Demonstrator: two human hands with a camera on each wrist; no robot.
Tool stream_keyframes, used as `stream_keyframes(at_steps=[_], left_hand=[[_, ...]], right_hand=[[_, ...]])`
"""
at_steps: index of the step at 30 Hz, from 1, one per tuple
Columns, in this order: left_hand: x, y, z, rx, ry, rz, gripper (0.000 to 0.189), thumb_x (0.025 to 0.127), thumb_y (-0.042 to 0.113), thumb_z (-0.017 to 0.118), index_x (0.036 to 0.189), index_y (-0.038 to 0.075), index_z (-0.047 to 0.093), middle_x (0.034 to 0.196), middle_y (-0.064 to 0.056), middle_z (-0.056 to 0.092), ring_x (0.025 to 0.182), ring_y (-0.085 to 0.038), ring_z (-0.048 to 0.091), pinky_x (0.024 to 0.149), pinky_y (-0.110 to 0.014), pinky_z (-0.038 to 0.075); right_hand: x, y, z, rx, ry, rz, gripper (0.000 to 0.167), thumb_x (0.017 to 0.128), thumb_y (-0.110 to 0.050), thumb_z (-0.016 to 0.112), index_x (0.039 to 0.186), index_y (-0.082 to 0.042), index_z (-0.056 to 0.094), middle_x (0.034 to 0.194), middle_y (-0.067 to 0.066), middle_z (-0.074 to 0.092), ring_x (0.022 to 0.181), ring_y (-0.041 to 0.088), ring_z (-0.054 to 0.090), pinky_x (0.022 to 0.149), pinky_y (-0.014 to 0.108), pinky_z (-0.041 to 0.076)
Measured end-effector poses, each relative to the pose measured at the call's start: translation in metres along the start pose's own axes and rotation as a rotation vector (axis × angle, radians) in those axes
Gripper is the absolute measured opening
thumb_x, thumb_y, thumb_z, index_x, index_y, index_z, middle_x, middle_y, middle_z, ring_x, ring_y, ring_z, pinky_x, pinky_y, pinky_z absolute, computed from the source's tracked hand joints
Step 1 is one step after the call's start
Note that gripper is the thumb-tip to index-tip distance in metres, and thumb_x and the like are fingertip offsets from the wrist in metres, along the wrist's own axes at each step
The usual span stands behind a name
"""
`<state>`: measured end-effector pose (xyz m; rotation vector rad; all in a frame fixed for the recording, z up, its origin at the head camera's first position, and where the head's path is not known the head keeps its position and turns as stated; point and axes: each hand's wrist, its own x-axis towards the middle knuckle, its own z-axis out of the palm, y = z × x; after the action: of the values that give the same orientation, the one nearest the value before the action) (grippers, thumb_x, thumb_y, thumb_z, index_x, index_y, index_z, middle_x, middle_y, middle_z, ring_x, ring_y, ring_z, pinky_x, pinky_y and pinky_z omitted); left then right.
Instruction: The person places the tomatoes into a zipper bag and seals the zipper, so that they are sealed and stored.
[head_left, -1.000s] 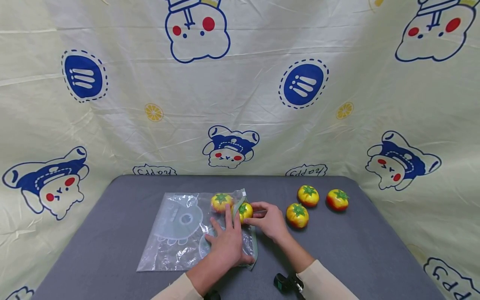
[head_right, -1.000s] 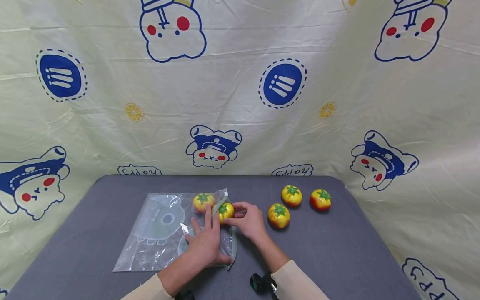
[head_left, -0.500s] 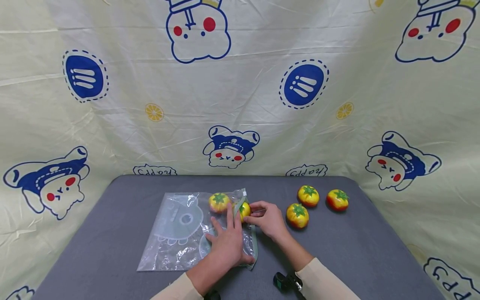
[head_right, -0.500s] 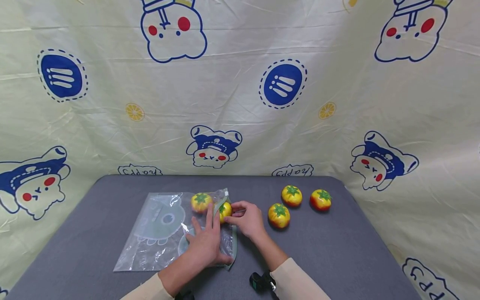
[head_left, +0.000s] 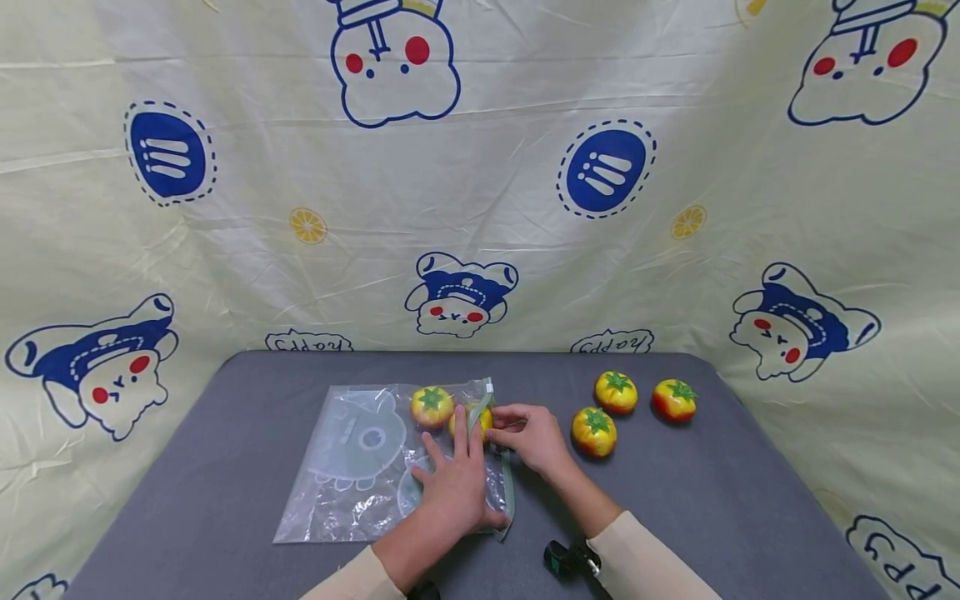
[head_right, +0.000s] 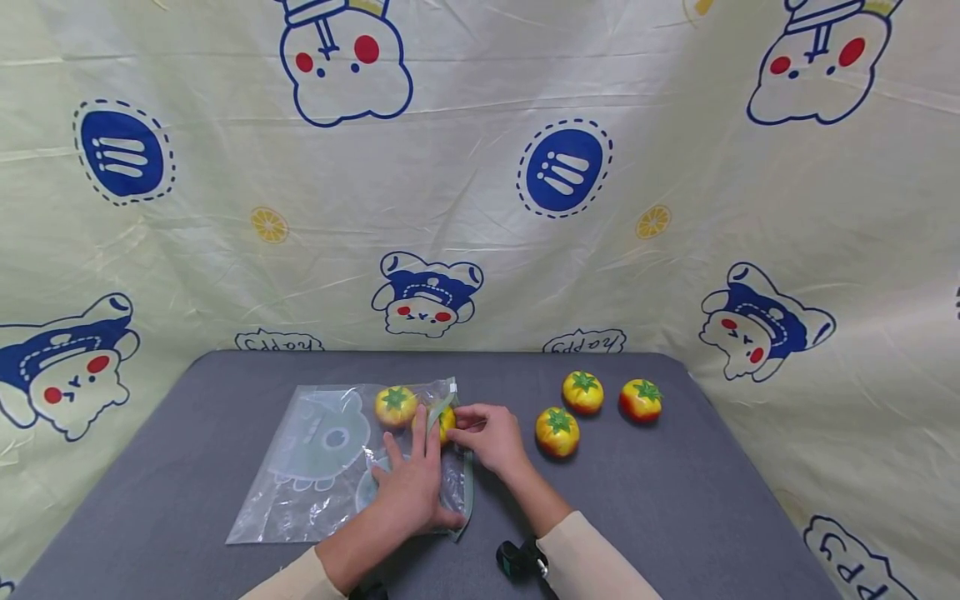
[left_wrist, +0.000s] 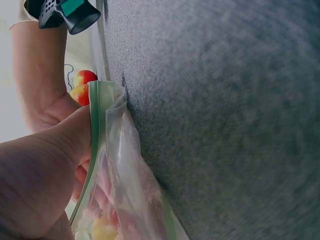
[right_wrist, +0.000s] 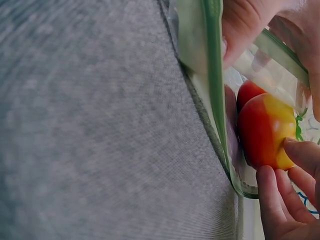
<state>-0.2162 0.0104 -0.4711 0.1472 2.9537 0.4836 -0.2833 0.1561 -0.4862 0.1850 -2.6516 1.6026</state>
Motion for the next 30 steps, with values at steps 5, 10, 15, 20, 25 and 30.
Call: stream_keyframes(at_steps=[5,10,15,20,25,30], left_hand=[[-0.0009,0.0001,-0.0003,-0.006,0.007,0.009,0.139,0.054,0.06,0.097,0.162,0.016,0.022,0.174,-0.007,-0.007,0.146,-0.067,0.016,0.099,-0.085,0.033],[-0.0013,0.0003,-0.0012,0.002,-0.003,0.009,0.139,0.053,0.061,0.097,0.162,0.017,0.022,0.174,-0.006,-0.008,0.146,-0.067,0.016,0.099,-0.085,0.033],[-0.0002,0.0004,-0.001,0.009,-0.004,0.01,0.138,0.053,0.061,0.097,0.162,0.017,0.024,0.174,-0.007,-0.007,0.146,-0.068,0.017,0.099,-0.084,0.034],[-0.0002,0.0011,-0.0015,0.008,-0.014,0.003,0.137,0.053,0.061,0.097,0.161,0.018,0.025,0.174,-0.006,-0.007,0.146,-0.067,0.016,0.1,-0.084,0.033],[0.0006,0.0014,-0.0007,0.011,-0.018,-0.002,0.138,0.053,0.061,0.097,0.162,0.019,0.023,0.174,-0.006,-0.009,0.147,-0.067,0.016,0.1,-0.084,0.033],[0.0,0.0016,-0.0013,0.01,-0.012,0.001,0.14,0.053,0.062,0.097,0.163,0.018,0.023,0.174,-0.006,-0.008,0.147,-0.067,0.016,0.1,-0.084,0.033]], right_hand=[[0.002,0.0003,0.0006,-0.026,-0.014,-0.01,0.027,0.082,-0.017,0.087,0.106,-0.006,0.079,0.095,0.007,0.079,0.081,0.016,0.075,0.074,0.031,0.062],[0.0025,-0.0022,0.0004,-0.034,-0.052,-0.026,0.027,0.085,-0.015,0.084,0.11,-0.008,0.079,0.094,0.006,0.078,0.08,0.016,0.073,0.069,0.028,0.06],[0.0018,-0.005,0.0001,-0.033,-0.085,-0.037,0.029,0.087,-0.016,0.083,0.114,-0.008,0.078,0.091,0.006,0.076,0.077,0.015,0.07,0.066,0.028,0.06],[0.0013,-0.005,-0.0001,-0.03,-0.08,-0.029,0.031,0.087,-0.016,0.083,0.117,-0.008,0.077,0.091,0.006,0.076,0.077,0.015,0.07,0.067,0.029,0.06],[-0.0001,-0.0029,-0.0014,0.001,-0.071,-0.016,0.032,0.087,-0.018,0.083,0.118,-0.009,0.077,0.093,0.006,0.077,0.078,0.015,0.072,0.068,0.03,0.06],[-0.0029,-0.0008,-0.0042,0.029,-0.059,-0.008,0.035,0.086,-0.018,0.084,0.118,-0.007,0.076,0.096,0.008,0.078,0.081,0.017,0.074,0.071,0.033,0.061]])
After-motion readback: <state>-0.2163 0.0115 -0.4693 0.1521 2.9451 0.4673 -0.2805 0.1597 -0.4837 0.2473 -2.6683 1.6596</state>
